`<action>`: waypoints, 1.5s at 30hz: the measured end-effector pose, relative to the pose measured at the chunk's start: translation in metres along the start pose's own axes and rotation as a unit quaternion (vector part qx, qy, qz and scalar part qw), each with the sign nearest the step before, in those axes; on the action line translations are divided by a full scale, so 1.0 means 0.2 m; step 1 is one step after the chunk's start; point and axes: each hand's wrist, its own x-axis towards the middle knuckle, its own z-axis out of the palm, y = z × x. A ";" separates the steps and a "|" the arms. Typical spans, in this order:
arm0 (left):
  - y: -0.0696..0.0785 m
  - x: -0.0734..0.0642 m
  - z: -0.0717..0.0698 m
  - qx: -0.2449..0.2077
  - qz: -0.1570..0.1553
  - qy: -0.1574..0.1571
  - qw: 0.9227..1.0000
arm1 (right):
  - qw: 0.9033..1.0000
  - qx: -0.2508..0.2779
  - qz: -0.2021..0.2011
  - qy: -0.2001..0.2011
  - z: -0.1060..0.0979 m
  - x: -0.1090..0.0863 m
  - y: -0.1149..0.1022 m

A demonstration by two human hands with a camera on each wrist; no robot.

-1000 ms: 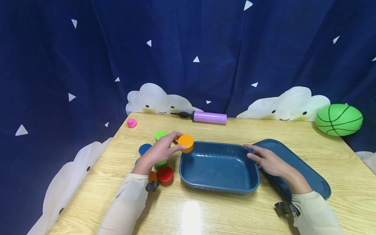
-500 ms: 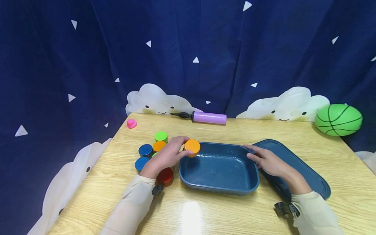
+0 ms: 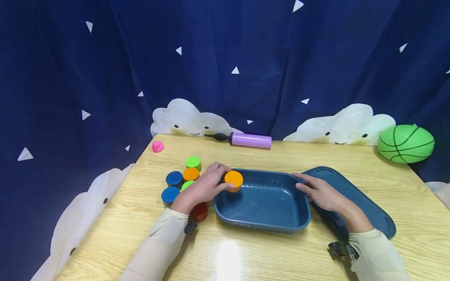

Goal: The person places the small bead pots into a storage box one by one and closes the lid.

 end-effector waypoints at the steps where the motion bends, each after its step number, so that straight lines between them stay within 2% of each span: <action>1: 0.00 0.00 0.00 -0.001 0.001 -0.001 1.000 | 1.000 0.001 -0.001 0.000 0.00 0.00 0.00; 13: -0.04 0.02 0.03 0.016 0.007 -0.015 1.000 | 1.000 0.002 0.005 -0.002 0.00 0.01 0.00; 23: -0.06 0.03 0.06 0.029 0.007 -0.011 0.999 | 1.000 0.004 0.001 -0.003 0.00 0.00 -0.01; 35: -0.05 0.04 0.07 0.052 0.003 -0.001 0.999 | 1.000 0.006 0.003 -0.001 0.00 0.00 0.00; 45: -0.02 0.03 0.08 0.105 -0.002 0.004 0.994 | 1.000 0.000 0.001 0.004 0.00 0.00 0.00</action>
